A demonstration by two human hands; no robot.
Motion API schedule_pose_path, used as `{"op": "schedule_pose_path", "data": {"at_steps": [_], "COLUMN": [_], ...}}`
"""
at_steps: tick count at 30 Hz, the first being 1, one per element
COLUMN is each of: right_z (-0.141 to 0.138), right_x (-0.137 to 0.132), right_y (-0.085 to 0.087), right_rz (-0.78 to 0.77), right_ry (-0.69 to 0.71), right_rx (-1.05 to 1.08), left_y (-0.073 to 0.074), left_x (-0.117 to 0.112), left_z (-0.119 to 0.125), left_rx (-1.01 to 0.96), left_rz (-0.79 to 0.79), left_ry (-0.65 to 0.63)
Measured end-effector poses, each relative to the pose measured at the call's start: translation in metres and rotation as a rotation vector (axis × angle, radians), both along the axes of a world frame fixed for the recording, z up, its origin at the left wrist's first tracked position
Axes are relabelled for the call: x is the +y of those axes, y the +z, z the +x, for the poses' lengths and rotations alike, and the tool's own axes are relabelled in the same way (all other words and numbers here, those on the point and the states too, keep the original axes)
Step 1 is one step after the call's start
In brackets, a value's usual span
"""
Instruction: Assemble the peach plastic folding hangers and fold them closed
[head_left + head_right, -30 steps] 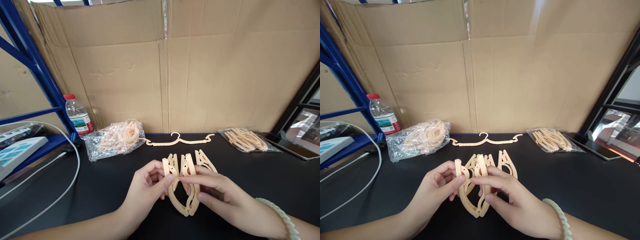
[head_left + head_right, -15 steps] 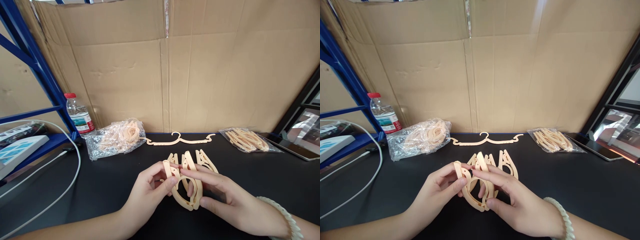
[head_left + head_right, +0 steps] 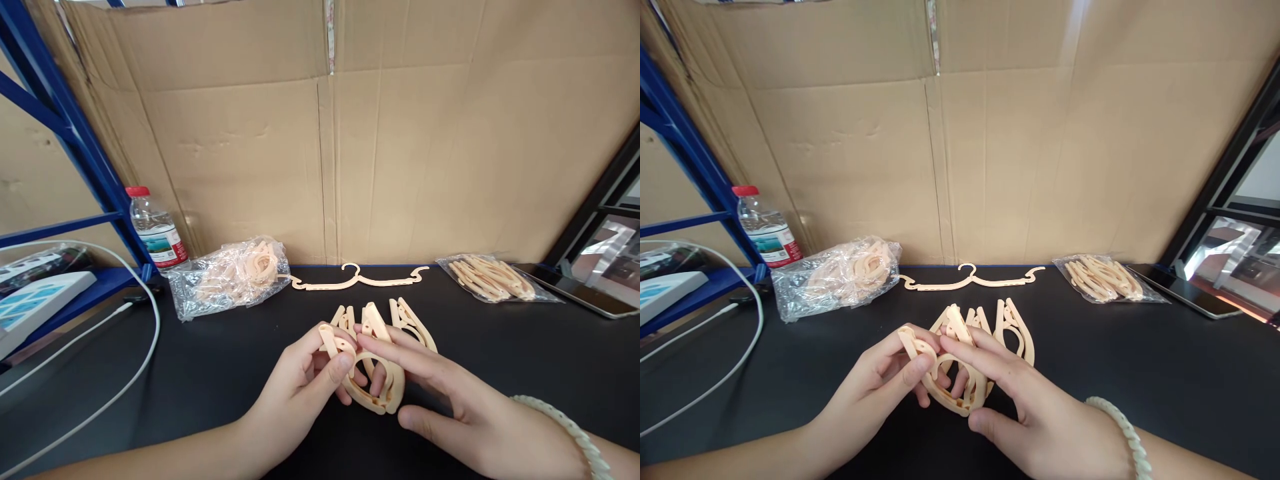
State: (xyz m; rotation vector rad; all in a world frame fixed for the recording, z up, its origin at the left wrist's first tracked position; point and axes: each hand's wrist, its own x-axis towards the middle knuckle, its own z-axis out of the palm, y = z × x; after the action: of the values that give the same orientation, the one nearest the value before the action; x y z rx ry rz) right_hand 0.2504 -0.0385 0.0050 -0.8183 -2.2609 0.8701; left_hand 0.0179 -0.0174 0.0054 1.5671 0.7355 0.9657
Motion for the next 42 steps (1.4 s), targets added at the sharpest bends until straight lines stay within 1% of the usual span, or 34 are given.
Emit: {"op": "schedule_pose_path", "data": {"at_steps": [6, 11, 16, 18, 22, 24, 27, 30, 34, 36, 38, 40, 42], "right_z": [0.003, 0.005, 0.004, 0.002, -0.002, -0.003, -0.002, 0.000, 0.000, 0.000, 0.000, 0.000, -0.002], "right_x": [0.002, 0.003, 0.004, 0.004, 0.004, 0.005, 0.007, 0.009, 0.009, 0.007, 0.004, 0.002, 0.000], "right_y": [-0.003, -0.005, -0.004, -0.001, 0.005, 0.006, 0.005, 0.002, 0.002, 0.003, 0.005, 0.008, 0.011], "right_rz": [-0.092, -0.161, -0.208, -0.240, -0.299, -0.309, -0.237, -0.149, -0.115, -0.070, -0.010, 0.040, 0.065], "right_ry": [-0.043, -0.034, -0.023, 0.005, 0.102, 0.090, 0.032, -0.006, -0.050, -0.071, -0.069, -0.032, -0.002], "right_rx": [-0.007, 0.009, 0.054, 0.099, 0.285, 0.312, 0.181, 0.060, 0.060, 0.042, 0.012, -0.002, 0.003], "left_y": [0.003, 0.004, 0.005, 0.005, 0.004, 0.004, 0.002, 0.002, 0.004, 0.005, 0.005, 0.004, 0.003], "left_x": [0.002, 0.003, 0.005, 0.006, 0.005, 0.005, 0.006, 0.006, 0.006, 0.006, 0.005, 0.004, 0.004], "left_z": [-0.002, -0.003, -0.004, -0.004, -0.004, -0.004, -0.005, -0.006, -0.007, -0.007, -0.007, -0.006, -0.005], "left_rx": [-0.010, 0.012, -0.020, -0.030, -0.051, -0.056, -0.062, -0.059, -0.009, 0.014, 0.025, 0.025, 0.012], "left_rz": [-0.019, 0.011, -0.029, -0.042, -0.096, -0.124, -0.137, -0.104, -0.022, 0.010, 0.028, 0.026, -0.003], "left_ry": [-0.124, -0.154, -0.230, -0.222, -0.189, -0.167, -0.125, -0.097, -0.082, -0.091, -0.112, -0.132, -0.118]}}
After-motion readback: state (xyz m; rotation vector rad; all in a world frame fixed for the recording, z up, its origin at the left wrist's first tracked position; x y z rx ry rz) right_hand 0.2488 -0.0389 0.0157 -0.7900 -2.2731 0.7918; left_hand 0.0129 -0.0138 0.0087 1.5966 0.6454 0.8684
